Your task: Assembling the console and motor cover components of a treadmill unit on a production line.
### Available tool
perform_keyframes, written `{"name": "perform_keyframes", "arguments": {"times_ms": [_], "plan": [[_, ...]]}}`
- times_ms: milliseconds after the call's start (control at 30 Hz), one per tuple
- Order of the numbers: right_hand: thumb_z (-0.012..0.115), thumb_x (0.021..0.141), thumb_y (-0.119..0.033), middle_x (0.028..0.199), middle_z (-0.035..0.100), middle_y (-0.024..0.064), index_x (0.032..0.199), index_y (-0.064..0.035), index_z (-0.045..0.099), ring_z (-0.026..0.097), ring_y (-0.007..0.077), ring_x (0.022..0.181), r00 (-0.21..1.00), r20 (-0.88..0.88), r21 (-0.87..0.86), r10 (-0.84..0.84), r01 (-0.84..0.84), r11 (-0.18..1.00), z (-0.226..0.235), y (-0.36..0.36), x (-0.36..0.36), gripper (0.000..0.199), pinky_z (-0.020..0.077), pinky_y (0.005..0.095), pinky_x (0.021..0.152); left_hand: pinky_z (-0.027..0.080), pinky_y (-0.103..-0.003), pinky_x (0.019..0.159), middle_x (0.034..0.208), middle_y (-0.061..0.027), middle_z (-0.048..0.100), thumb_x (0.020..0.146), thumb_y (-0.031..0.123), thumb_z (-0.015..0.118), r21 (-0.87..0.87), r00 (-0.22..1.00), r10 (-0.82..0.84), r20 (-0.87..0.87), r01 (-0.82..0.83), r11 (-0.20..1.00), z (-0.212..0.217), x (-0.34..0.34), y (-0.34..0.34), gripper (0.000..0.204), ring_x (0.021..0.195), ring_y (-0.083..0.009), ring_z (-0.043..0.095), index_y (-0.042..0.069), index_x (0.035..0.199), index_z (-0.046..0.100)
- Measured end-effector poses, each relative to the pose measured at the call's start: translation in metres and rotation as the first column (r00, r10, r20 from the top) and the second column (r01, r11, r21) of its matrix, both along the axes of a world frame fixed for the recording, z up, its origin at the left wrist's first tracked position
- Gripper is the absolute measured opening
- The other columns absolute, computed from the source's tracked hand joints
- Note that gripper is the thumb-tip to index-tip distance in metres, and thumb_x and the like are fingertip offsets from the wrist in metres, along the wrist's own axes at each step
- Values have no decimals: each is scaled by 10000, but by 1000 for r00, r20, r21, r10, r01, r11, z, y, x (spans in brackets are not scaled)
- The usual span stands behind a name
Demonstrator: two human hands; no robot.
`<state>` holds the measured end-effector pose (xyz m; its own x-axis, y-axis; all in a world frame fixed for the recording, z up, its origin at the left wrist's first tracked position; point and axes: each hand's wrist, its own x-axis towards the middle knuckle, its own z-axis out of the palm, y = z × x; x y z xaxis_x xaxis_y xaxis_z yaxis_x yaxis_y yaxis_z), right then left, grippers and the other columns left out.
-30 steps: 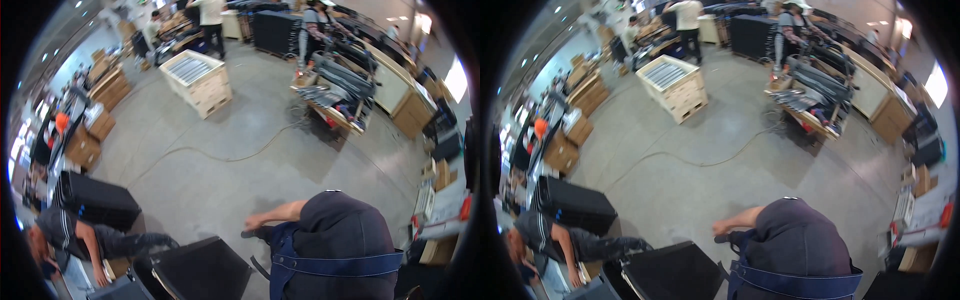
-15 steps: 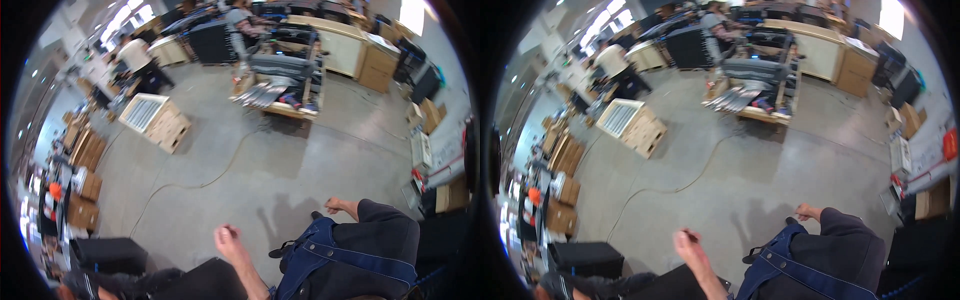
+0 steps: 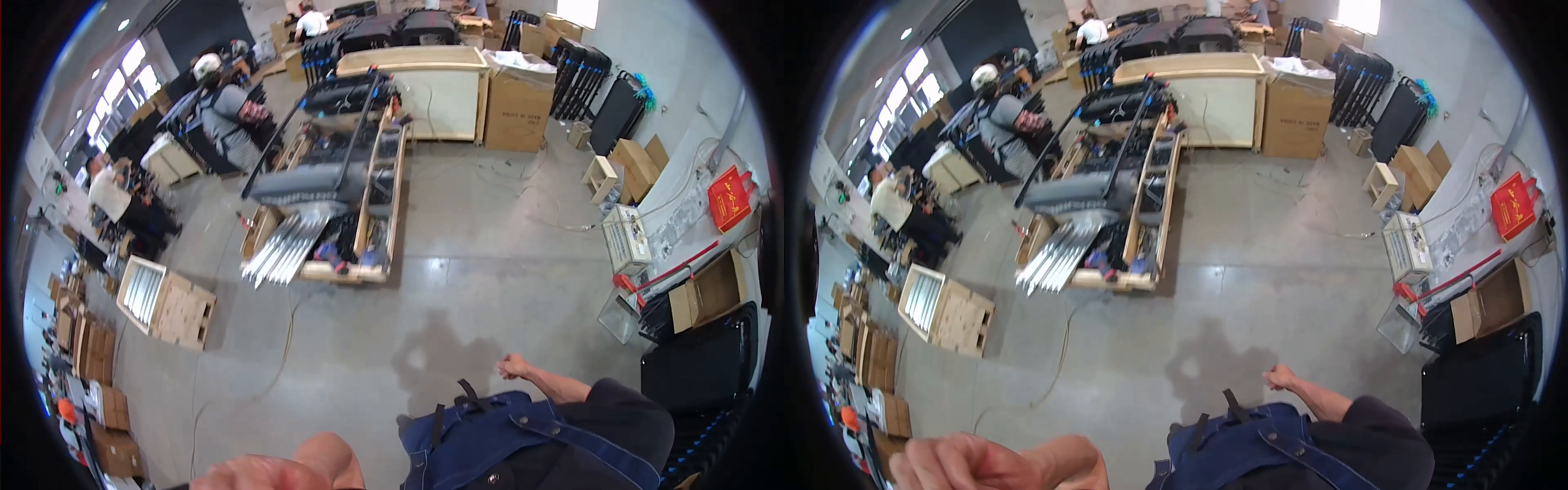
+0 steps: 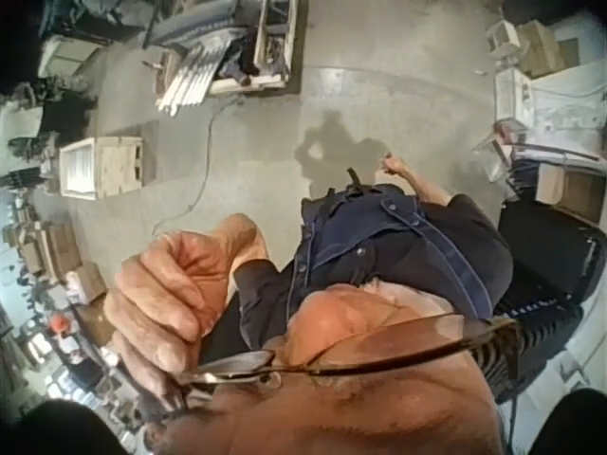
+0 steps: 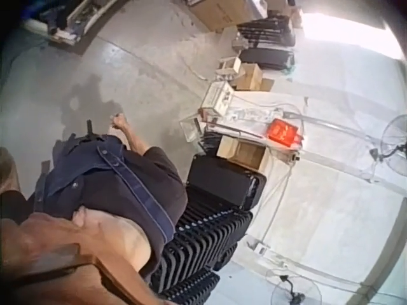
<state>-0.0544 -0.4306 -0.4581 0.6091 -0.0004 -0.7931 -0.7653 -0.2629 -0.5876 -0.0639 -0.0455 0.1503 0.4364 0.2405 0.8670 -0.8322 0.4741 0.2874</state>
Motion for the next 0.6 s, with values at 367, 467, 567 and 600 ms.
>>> {"name": "perform_keyframes", "arguments": {"times_ms": [367, 467, 567, 600], "plan": [[663, 928, -254, 918, 738, 161, 1155, -9, 671, 721, 241, 669, 940, -335, -116, -69, 31, 993, -58, -104, 149, 334, 555, 346, 527, 509, -355, 767, 1149, 13, 694, 939, 83, 652, 61, 907, -347, -239, 371, 927, -63, 278, -53, 209, 918, -182, 662, 205, 1101, 706], [675, 918, -244, 929, 741, 173, 1040, 29, 707, 696, 228, 633, 983, -181, -225, 18, -59, 972, -49, -95, 235, 300, 545, 324, 512, 531, -354, 715, 935, -111, 603, 949, 218, 562, -30, 793, -18, -610, 0, 1000, -91, 367, -56, 253, 707, -206, 546, 7, 1085, 593], [681, 914, -248, 846, 723, 124, 1076, 45, 680, 675, 194, 630, 991, -123, -75, -44, 35, 997, -11, -89, 355, 335, 550, 311, 540, 507, -370, 962, 1220, -234, 641, 931, -28, 522, 221, 707, 102, -700, 78, 972, -161, 530, -43, 417, 1082, -279, 649, -60, 1344, 476], [675, 916, -245, 808, 715, 110, 993, 26, 687, 665, 184, 613, 994, -94, -73, -60, 53, 996, -1, -78, 400, 282, 535, 320, 524, 485, -342, 993, 1224, -179, 652, 937, -12, 543, 324, 584, 213, -783, 91, 942, -186, 560, -38, 412, 1128, -230, 623, -47, 1344, 496]]}}
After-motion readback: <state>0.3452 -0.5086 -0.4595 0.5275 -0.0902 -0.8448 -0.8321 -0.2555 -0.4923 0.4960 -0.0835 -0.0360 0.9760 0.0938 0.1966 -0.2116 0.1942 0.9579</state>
